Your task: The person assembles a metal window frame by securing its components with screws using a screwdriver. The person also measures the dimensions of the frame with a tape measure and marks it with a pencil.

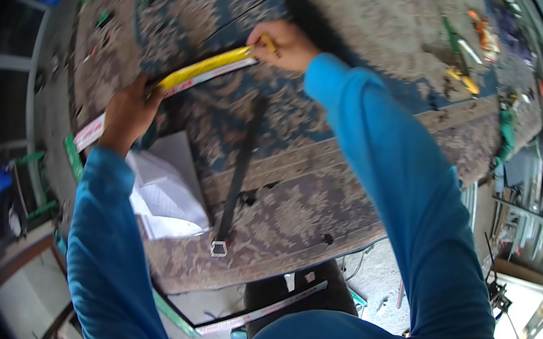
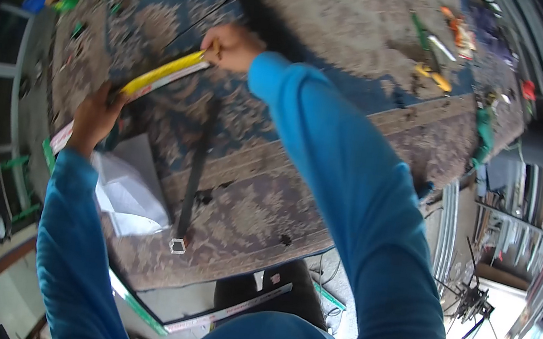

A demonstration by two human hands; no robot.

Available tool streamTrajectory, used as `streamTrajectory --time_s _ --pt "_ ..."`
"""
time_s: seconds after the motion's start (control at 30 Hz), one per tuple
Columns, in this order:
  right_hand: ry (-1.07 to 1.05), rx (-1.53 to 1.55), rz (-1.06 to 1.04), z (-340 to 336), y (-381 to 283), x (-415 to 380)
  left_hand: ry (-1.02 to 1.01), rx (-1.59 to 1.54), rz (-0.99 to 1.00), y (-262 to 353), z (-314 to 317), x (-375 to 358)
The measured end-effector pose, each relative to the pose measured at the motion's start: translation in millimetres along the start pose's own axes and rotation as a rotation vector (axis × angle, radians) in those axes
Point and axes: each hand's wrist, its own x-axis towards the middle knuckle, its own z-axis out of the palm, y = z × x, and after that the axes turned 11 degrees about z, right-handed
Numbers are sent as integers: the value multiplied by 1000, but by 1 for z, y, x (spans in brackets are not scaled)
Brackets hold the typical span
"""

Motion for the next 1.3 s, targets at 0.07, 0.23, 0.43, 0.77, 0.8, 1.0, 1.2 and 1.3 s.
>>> streamTrajectory --time_s 0.07,0.23,0.43,0.77,0.8,1.0,1.2,1.3 --pt "134 -134 4 6 -7 3 11 29 -6 0 2 2" --pt "81 159 136 14 6 5 -164 35 -101 6 -4 9" --pt "163 132 88 18 9 15 -177 15 -141 1 5 14" --pt "80 -60 61 -10 -22 -8 -254 -23 -155 -4 5 25" --pt "77 -58 63 -12 -24 -7 -258 -23 -157 -7 7 26" --pt "225 -61 -32 -7 -22 -17 -256 -2 -142 -11 12 32" --pt "253 -111 -2 -4 -24 -21 -304 -39 -136 -23 14 41" --pt "98 65 220 -11 -31 -21 -390 -106 -156 -25 8 41"
